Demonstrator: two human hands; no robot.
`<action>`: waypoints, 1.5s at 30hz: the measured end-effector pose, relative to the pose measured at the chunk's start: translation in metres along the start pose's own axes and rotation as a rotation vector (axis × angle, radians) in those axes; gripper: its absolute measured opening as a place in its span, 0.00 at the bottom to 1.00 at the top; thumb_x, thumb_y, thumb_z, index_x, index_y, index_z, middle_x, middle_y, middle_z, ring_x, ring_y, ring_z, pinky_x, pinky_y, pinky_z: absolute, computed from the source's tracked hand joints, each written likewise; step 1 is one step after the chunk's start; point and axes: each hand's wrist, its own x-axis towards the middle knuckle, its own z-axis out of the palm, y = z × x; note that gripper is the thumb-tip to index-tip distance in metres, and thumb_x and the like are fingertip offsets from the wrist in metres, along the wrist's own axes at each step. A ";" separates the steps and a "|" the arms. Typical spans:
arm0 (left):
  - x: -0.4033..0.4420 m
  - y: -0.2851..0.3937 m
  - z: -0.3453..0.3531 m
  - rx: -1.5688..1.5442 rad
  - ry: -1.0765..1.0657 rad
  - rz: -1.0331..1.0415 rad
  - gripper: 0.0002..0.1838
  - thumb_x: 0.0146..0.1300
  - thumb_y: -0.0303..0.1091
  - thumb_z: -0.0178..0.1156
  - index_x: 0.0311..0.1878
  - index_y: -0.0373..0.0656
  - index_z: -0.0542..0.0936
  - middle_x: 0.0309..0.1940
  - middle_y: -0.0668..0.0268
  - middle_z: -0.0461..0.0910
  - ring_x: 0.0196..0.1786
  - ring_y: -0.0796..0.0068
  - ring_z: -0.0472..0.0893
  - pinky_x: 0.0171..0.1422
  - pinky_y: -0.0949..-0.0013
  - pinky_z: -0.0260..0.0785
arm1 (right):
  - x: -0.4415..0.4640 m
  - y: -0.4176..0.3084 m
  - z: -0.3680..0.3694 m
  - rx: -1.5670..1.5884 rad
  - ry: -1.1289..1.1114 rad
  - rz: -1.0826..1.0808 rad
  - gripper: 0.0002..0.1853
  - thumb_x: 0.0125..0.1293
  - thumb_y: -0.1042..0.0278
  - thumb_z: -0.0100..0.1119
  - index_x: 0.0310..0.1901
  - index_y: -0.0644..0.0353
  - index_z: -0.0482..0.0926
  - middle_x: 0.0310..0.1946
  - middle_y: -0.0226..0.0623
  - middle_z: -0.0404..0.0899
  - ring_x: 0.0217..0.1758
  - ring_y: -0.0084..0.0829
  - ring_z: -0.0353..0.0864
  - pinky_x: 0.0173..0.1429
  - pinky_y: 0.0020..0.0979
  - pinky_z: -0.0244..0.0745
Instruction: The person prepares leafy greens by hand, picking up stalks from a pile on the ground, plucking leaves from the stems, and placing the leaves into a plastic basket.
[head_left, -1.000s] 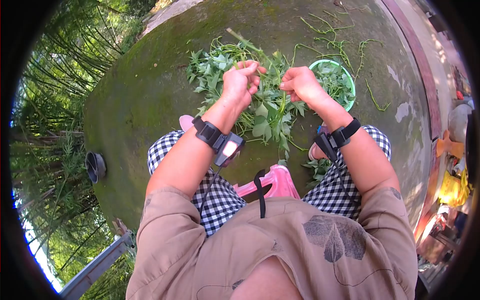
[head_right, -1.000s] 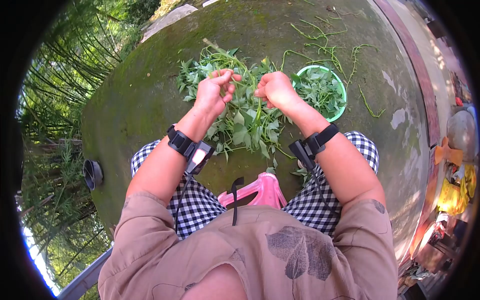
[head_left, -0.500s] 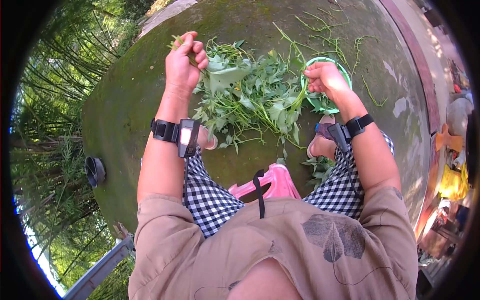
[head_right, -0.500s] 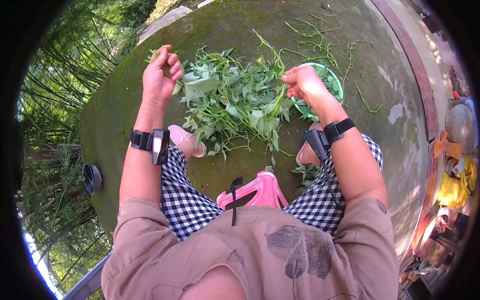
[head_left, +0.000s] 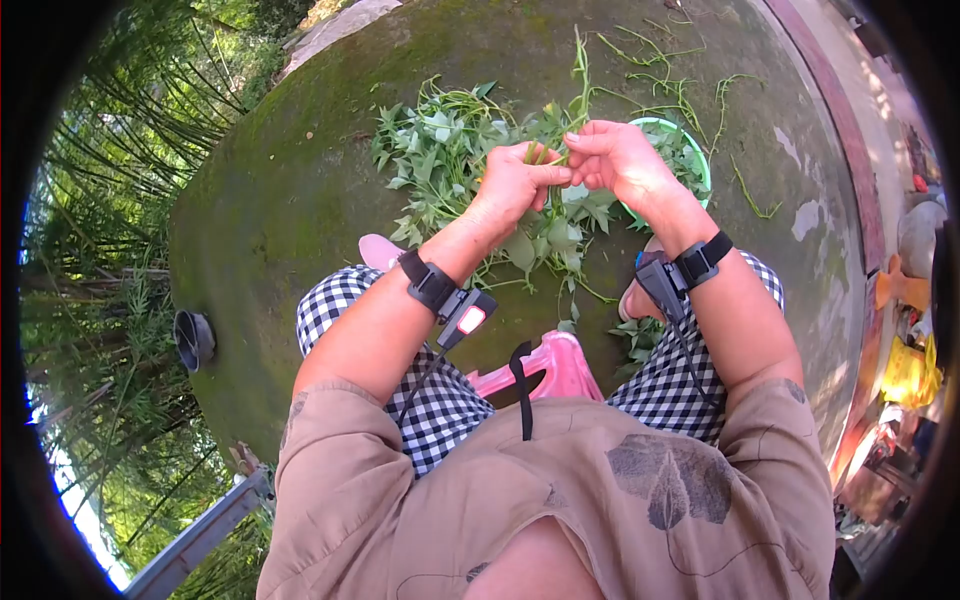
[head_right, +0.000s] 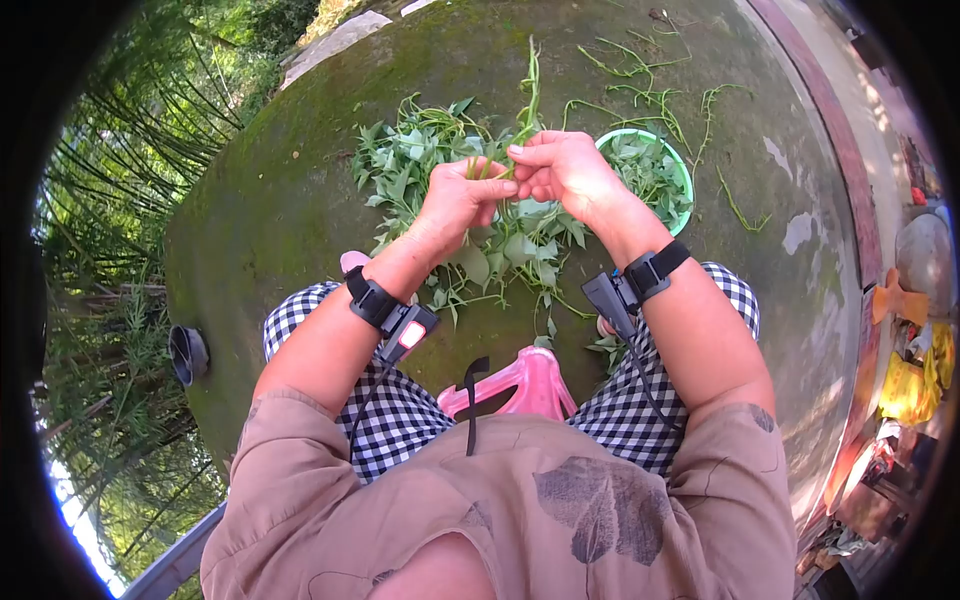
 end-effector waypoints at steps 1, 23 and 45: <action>0.000 0.001 -0.001 -0.047 -0.016 -0.009 0.13 0.56 0.31 0.69 0.42 0.37 0.79 0.28 0.67 0.82 0.18 0.85 0.68 0.21 0.79 0.54 | 0.000 -0.002 0.000 -0.056 0.020 -0.018 0.10 0.61 0.66 0.67 0.35 0.62 0.77 0.24 0.35 0.77 0.19 0.26 0.77 0.22 0.22 0.70; 0.006 -0.015 -0.005 0.152 0.073 0.155 0.05 0.59 0.31 0.59 0.31 0.41 0.81 0.18 0.75 0.72 0.18 0.88 0.67 0.22 0.79 0.56 | 0.003 0.015 0.017 -0.422 0.122 -0.349 0.10 0.57 0.68 0.67 0.28 0.66 0.80 0.19 0.33 0.79 0.19 0.20 0.75 0.22 0.25 0.68; 0.024 0.004 -0.057 -0.473 -0.020 0.064 0.11 0.75 0.35 0.42 0.51 0.41 0.72 0.44 0.47 0.82 0.41 0.63 0.83 0.36 0.65 0.75 | 0.009 0.019 -0.017 -0.399 0.360 -0.486 0.12 0.57 0.67 0.68 0.25 0.65 0.76 0.19 0.31 0.77 0.19 0.18 0.72 0.23 0.23 0.68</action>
